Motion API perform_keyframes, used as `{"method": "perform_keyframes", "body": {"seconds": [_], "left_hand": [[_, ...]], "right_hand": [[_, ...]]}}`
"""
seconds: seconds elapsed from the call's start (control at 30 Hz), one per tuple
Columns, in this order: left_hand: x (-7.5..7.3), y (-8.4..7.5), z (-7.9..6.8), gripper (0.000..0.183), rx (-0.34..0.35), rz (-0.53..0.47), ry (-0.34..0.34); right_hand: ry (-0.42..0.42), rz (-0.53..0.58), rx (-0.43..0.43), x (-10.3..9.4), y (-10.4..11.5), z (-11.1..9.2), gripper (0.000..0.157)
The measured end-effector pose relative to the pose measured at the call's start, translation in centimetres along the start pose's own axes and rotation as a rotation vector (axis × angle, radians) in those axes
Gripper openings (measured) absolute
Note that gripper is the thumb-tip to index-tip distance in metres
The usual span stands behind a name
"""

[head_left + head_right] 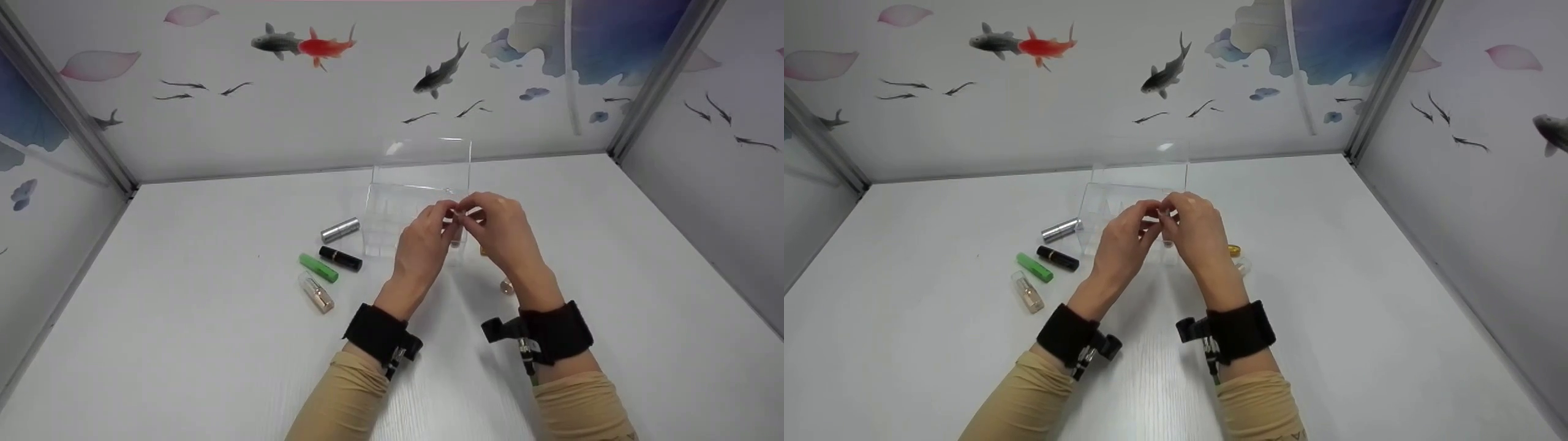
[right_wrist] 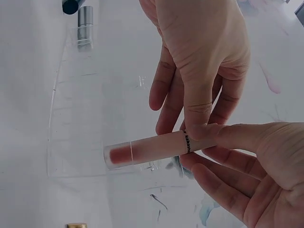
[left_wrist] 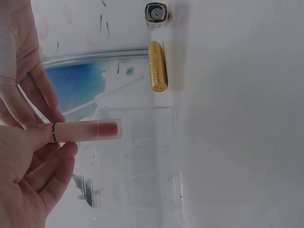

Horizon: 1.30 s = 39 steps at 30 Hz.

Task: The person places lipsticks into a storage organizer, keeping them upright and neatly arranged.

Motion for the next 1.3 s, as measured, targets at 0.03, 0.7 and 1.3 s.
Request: {"method": "perform_keyframes", "body": {"seconds": [0.03,0.7,1.3], "left_hand": [[0.1,0.0,0.0,0.019,0.0,0.012,0.002],[1.1,0.2,-0.5,0.017,0.021,0.243,0.003],[1.6,0.3,-0.5,0.019,-0.009,0.278,0.055]], "right_hand": [[0.012,-0.003,0.009,0.1,-0.2,0.0,0.012],[0.133,-0.022,0.097,1.9,-2.2,0.0,0.011],[0.143,-0.029,0.074,2.2,-2.6,0.0,0.008]]}}
Point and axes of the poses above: each hand's wrist, its own z-axis towards the middle knuckle, its own x-axis out of the palm, y = z × x, the point moved 8 cm from there along z, towards the middle knuckle, and after that the axes turned 8 degrees about z, right-handed, at the moved point
